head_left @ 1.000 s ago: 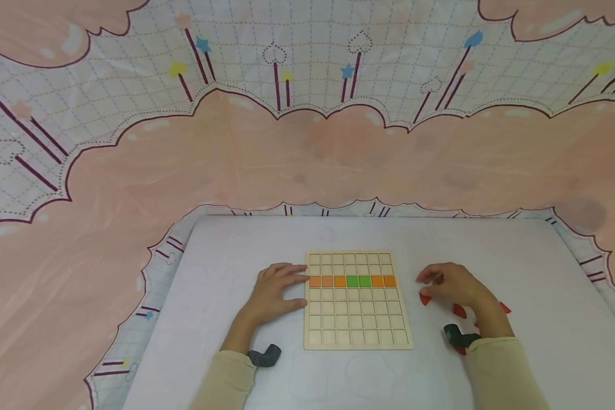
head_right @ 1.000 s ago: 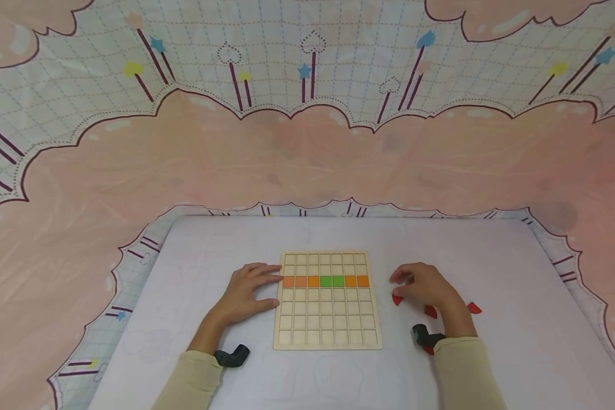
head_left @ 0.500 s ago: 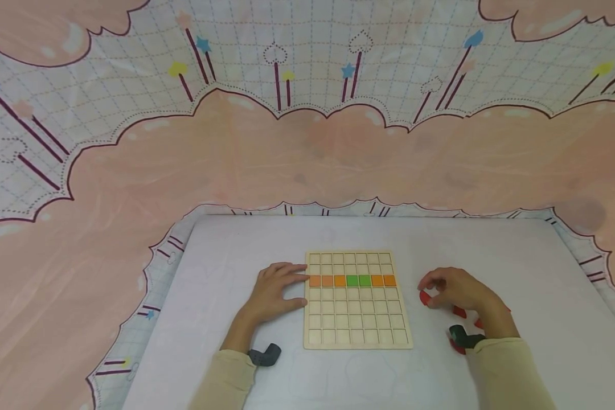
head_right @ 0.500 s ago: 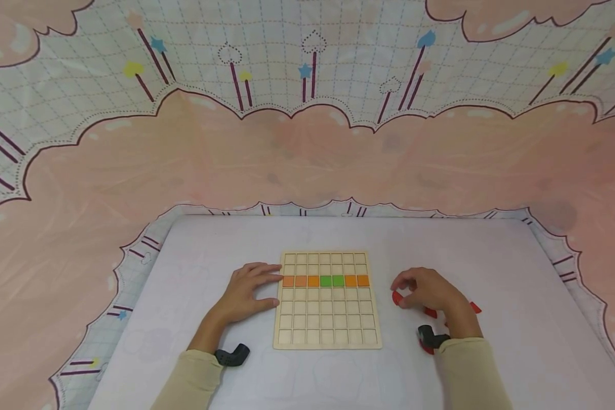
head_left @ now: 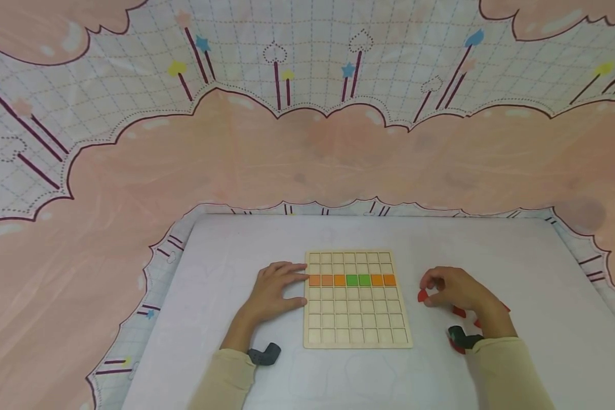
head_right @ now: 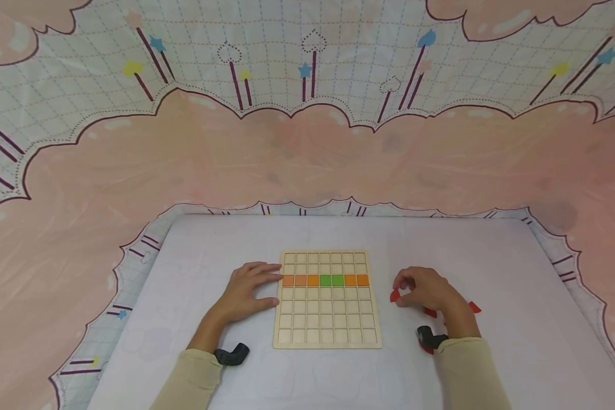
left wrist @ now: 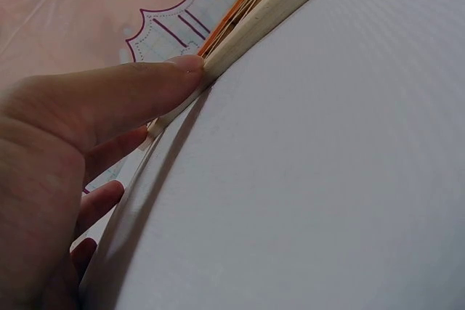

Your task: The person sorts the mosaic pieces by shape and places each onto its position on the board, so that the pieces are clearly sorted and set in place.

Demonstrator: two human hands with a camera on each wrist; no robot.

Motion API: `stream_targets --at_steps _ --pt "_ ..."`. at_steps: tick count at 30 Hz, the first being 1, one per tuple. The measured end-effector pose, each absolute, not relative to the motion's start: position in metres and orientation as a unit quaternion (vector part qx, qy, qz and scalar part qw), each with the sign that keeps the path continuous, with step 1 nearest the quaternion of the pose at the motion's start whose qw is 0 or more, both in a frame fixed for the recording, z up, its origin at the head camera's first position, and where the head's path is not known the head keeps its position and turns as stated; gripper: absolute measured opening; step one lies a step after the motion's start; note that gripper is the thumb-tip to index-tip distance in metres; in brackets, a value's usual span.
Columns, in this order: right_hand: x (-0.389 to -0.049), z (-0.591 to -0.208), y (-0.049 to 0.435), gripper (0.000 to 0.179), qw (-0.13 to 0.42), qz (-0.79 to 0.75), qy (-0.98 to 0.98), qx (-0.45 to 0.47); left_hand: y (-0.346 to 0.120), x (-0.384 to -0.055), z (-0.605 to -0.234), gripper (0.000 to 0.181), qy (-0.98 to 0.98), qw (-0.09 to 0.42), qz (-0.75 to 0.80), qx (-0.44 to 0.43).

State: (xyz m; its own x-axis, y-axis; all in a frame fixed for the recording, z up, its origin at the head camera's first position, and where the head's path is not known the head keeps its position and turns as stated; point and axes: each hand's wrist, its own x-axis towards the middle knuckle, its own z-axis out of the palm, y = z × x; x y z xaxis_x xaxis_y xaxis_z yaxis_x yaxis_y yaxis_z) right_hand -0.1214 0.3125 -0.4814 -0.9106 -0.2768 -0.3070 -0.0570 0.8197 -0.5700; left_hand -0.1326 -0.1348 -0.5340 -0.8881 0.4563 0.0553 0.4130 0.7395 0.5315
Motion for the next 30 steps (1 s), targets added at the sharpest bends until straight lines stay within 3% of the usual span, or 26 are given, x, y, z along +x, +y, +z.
stream_targets --at_steps 12,30 --pt "-0.122 -0.48 0.307 0.024 0.19 -0.292 0.934 -0.082 -0.137 -0.133 -0.536 0.056 0.932 0.039 0.272 0.236" --pt "-0.134 -0.485 0.243 0.01 0.081 -0.377 0.915 -0.117 -0.136 -0.133 -0.534 0.056 0.929 0.037 0.28 0.237"
